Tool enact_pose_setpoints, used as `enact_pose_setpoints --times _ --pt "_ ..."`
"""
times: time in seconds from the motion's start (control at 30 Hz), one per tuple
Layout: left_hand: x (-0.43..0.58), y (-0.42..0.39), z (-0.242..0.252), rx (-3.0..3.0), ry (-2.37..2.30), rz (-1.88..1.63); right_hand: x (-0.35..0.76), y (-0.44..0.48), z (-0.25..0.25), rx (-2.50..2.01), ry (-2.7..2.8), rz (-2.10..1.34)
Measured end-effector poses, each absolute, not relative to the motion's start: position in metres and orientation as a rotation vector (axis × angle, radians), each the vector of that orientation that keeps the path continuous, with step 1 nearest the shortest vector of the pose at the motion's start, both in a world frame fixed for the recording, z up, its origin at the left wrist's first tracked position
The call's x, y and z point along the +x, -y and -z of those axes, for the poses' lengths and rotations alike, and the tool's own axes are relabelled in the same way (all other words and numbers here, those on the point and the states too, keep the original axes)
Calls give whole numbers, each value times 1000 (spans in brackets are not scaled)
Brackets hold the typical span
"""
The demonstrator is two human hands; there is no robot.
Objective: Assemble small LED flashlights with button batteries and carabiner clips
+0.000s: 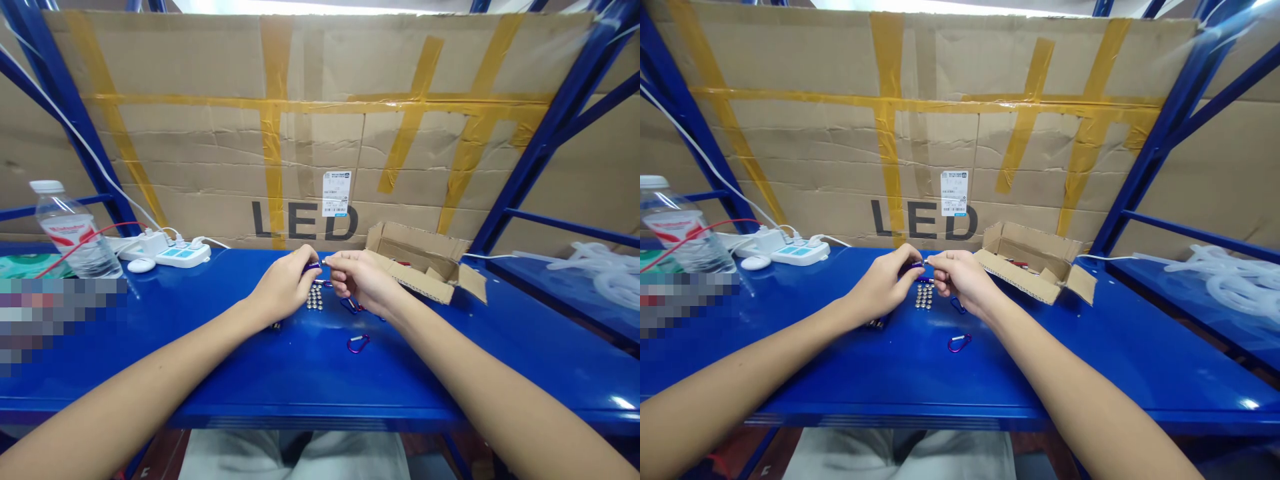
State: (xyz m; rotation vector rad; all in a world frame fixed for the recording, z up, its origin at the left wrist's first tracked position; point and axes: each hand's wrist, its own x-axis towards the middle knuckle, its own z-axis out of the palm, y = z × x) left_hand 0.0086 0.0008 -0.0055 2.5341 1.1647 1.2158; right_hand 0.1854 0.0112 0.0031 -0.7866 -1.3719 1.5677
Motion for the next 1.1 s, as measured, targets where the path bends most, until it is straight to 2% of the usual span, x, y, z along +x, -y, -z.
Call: enact_pose_setpoints --times 0.17,0.27,0.43,0.53,0.67,0.73,0.93,1.0,1.1 --pt "8 -7 2 1815 -868 -1241 195 -16 -10 -755 1334 -1574" --pt "5 -9 -3 1365 -695 -1172 200 -18 -14 -726 1279 -1716" --pt "-1 -11 -9 1084 -554 -1125 196 -15 -14 -690 1333 -1837" --pt "-3 -12 -10 1102 -568 -1127 200 -16 -17 -862 1518 -1437" --pt "-2 -10 -10 1121 -611 -1144 236 -41 -23 -1189 1624 -241" --pt "0 -9 -11 1131 -634 -1150 262 -59 -23 -1392 1536 50" --pt "-3 -10 -14 1115 -641 -1179 299 -86 -8 -1820 1615 168" --pt "-11 -15 -18 1101 -622 -1216 283 -78 -7 -1786 1638 198" --pt "-29 -27 -23 1080 -612 -1296 235 -58 -6 -1505 1829 174"
